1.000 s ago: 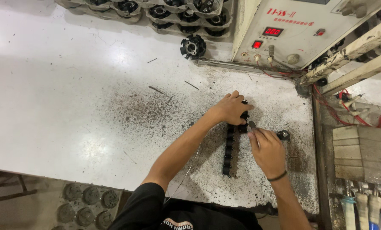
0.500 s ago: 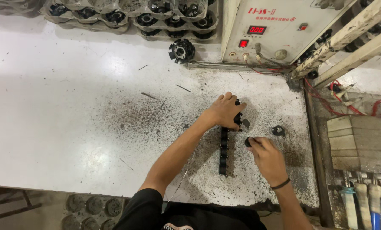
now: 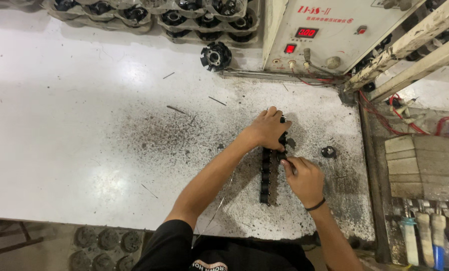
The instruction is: The person picks up small black plastic components from the workbench and arranges them into a row, then uses a soldering iron to melt and join pins on each component, working along the row and adding more parts as the strip grows.
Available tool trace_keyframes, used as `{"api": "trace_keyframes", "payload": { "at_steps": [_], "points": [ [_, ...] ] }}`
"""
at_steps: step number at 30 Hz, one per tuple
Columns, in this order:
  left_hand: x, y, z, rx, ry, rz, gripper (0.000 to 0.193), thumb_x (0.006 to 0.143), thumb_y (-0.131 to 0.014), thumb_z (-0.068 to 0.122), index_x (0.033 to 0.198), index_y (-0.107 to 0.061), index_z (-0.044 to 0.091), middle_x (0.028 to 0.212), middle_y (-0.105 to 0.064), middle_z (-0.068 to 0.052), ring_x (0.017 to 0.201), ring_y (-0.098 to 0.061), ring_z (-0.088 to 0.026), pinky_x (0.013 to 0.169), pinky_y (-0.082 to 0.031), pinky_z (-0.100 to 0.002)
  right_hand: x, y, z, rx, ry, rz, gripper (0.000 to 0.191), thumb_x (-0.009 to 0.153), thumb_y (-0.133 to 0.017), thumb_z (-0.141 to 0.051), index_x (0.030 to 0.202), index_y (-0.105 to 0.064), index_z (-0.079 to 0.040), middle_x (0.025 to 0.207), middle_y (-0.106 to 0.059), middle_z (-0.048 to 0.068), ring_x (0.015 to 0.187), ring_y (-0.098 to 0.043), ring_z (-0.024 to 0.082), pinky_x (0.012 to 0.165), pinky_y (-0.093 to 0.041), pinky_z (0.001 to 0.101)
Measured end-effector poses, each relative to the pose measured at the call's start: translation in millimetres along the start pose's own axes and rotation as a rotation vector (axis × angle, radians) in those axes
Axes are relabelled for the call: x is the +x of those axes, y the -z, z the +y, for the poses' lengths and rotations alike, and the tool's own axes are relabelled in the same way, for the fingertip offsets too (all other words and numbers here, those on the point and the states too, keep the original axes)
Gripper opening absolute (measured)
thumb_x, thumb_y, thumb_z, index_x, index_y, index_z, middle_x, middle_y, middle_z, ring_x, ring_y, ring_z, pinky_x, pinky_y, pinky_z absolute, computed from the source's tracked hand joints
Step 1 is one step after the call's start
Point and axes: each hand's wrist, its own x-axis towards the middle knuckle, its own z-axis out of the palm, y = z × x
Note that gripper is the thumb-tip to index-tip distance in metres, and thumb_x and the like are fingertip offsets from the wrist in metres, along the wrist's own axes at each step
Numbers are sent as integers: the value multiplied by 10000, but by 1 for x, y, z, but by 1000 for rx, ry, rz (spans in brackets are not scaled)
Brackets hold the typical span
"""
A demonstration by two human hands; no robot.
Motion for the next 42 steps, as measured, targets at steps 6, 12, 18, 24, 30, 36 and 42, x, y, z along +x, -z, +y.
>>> {"api": "trace_keyframes", "payload": {
  "at_steps": [6,12,18,24,30,36,42],
  "points": [
    [-4,9,8,33,4,-35,1112,656,-861,632,1562,-340,252,1382,-501,-238,1370,-350,-412,1130,-332,-545,15,34,43,-488,86,125,259,832,-738,-251,1027,-782,-87,1145,-718,118,1018,-686,340,828,-575,467],
    [-9,11,24,119,59,-90,1297,538,-898,679,1596,-258,287,1432,-479,-233,1423,-317,-400,1137,-332,-505,-6,32,40,-273,-108,-62,300,896,-727,-149,1191,-760,-102,1229,-683,120,1069,-647,324,887,-574,463],
    [-11,7,22,104,30,-55,1230,557,-911,633,1579,-329,274,1426,-472,-250,1413,-318,-425,1119,-332,-523,-24,35,19,42,-67,-131,187,858,-750,-91,1042,-780,-100,1067,-737,64,894,-711,242,710,-589,357],
    [-13,9,25,72,41,-76,1205,545,-911,600,1564,-369,254,1411,-482,-239,1396,-346,-412,1118,-344,-518,-30,10,-1,351,-106,-31,205,861,-793,-120,1050,-763,-47,1007,-774,115,802,-759,201,688,-594,299],
    [-12,8,25,76,1,-43,1182,551,-926,603,1542,-396,238,1396,-455,-286,1346,-339,-443,1079,-341,-541,-36,14,13,303,-169,-91,176,852,-815,-78,995,-747,-2,933,-770,136,732,-755,219,620,-583,325],
    [-14,5,29,60,50,-99,1159,563,-912,593,1548,-403,256,1395,-469,-245,1352,-354,-418,1092,-347,-539,-46,2,4,311,-131,20,138,863,-820,-85,932,-734,-1,888,-760,113,669,-735,210,563,-573,312],
    [-13,9,29,87,50,-98,1179,573,-913,606,1561,-376,254,1445,-423,-285,1377,-324,-459,1084,-336,-558,-35,2,-2,130,-54,-12,144,874,-805,-106,917,-715,-2,901,-737,129,717,-701,258,607,-565,362]
  ]
}}
